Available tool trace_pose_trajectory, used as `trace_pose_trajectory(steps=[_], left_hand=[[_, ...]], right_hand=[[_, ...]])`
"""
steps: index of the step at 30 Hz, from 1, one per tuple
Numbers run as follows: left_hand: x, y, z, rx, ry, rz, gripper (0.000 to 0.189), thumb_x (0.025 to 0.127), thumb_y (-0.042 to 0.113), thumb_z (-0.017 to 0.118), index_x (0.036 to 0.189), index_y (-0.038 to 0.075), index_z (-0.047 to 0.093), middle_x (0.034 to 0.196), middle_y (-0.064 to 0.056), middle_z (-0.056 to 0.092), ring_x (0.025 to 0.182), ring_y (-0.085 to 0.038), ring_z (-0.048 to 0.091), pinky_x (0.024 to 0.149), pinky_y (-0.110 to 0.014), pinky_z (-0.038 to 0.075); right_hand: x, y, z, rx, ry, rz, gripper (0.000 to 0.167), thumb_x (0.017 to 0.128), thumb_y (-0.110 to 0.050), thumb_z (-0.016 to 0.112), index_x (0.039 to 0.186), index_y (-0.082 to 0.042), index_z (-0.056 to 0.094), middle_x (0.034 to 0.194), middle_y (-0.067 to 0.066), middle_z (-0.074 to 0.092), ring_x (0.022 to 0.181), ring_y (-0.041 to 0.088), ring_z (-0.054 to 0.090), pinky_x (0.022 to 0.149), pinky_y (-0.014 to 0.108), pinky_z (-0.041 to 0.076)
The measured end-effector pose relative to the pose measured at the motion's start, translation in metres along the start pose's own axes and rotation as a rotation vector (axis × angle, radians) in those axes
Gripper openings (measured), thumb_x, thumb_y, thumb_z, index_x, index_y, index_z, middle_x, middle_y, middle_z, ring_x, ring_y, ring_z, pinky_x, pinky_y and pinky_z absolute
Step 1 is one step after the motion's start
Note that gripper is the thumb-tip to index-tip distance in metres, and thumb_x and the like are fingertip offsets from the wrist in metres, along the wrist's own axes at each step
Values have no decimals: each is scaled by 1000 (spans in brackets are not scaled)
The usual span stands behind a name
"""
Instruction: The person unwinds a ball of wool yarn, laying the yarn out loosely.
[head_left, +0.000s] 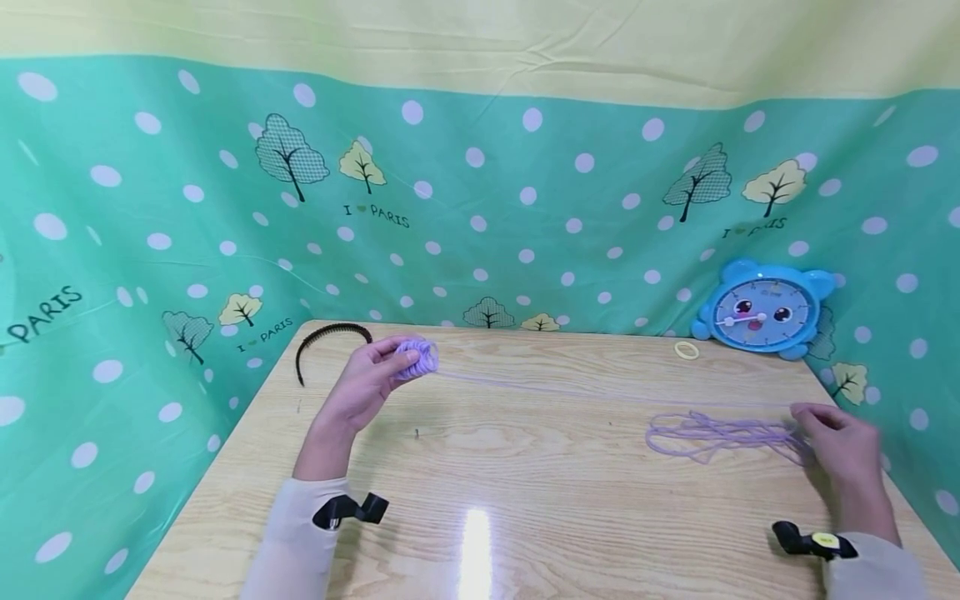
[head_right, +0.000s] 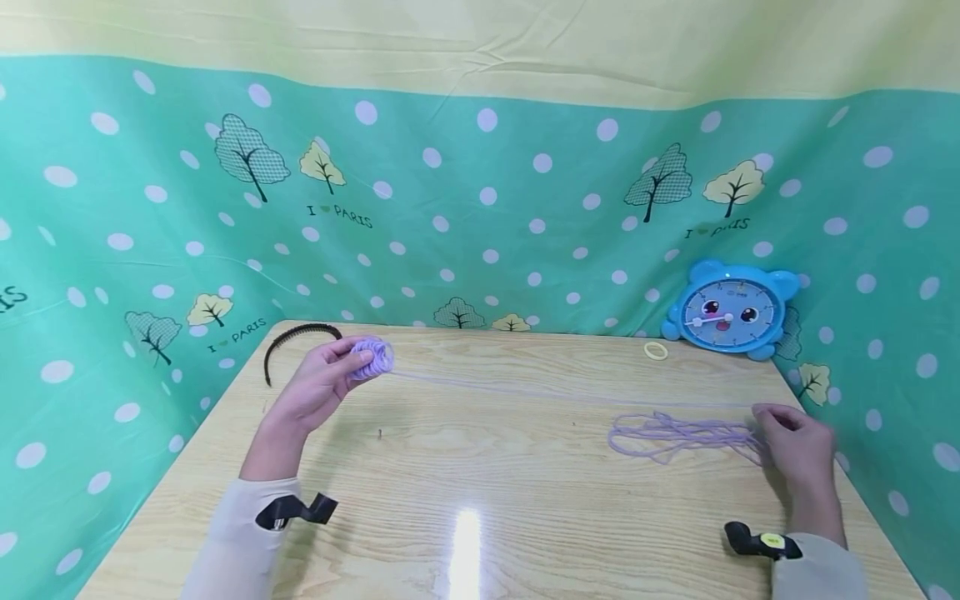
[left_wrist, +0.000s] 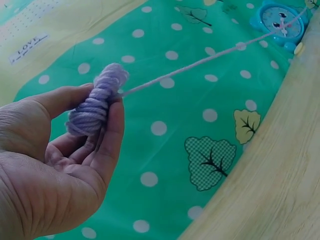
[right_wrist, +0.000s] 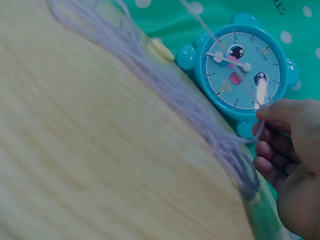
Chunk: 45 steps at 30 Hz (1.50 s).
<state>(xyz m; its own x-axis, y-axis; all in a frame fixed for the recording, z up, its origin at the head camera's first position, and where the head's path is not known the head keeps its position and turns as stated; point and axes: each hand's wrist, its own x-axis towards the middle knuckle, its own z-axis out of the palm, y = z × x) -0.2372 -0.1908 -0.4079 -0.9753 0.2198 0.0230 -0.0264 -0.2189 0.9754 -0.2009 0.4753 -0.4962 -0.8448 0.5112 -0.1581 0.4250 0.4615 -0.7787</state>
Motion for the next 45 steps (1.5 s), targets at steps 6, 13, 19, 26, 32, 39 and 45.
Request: trace_pose_trajectory(steps=[6, 13, 19, 26, 32, 39, 45], left_hand=[[3, -3, 5, 36, -2, -37, 40, 103, 3, 59, 139, -10, 50, 108, 4, 70, 97, -7, 70, 90, -21, 60], [2, -3, 7, 62, -10, -53, 33, 103, 7, 61, 135, -3, 58, 107, 4, 72, 96, -7, 70, 87, -20, 59], [3, -5, 11, 59, -38, -34, 27, 102, 7, 62, 129, 2, 64, 107, 4, 73, 96, -7, 70, 86, -20, 59], [3, -10, 18, 61, -59, -58, 39, 102, 5, 62, 137, -9, 55, 107, 4, 72, 97, -7, 70, 88, -20, 59], [2, -9, 20, 77, -53, -47, 43, 102, 5, 60, 141, -13, 50, 107, 4, 72, 97, -7, 70, 89, -21, 60], [2, -9, 19, 79, -55, -49, 42, 102, 4, 60, 139, -12, 51, 108, 4, 71, 98, -7, 70, 90, -21, 60], [2, -10, 20, 67, -63, -39, 33, 102, 4, 61, 134, -6, 58, 107, 4, 73, 96, -7, 70, 88, -20, 60]], right_hand=[[-5, 5, 9, -73, -10, -50, 67, 99, -60, 55, 142, -9, 61, 104, -28, 51, 102, 3, 46, 95, 39, 47], [-5, 8, 14, -47, 32, -101, 64, 98, -57, 60, 136, -5, 65, 90, -39, 45, 90, -13, 40, 69, 12, 39], [-8, 5, 15, -61, 33, -69, 64, 99, -57, 57, 141, -9, 62, 108, -15, 63, 111, 17, 53, 100, 41, 49], [-28, -36, 10, 39, 65, -247, 49, 103, -44, 60, 143, -17, 62, 109, -28, 56, 97, -6, 51, 69, 4, 46], [-58, -104, 36, 215, 57, -578, 33, 100, -20, 69, 129, -3, 70, 103, -34, 64, 95, -11, 59, 76, 1, 49], [-95, -162, 112, 373, -177, -755, 28, 99, -9, 69, 123, 4, 70, 109, -21, 72, 100, -4, 66, 86, 10, 55], [-121, -192, 174, 453, -376, -739, 24, 98, -12, 71, 119, 1, 72, 113, 4, 74, 100, 4, 68, 87, 15, 58]])
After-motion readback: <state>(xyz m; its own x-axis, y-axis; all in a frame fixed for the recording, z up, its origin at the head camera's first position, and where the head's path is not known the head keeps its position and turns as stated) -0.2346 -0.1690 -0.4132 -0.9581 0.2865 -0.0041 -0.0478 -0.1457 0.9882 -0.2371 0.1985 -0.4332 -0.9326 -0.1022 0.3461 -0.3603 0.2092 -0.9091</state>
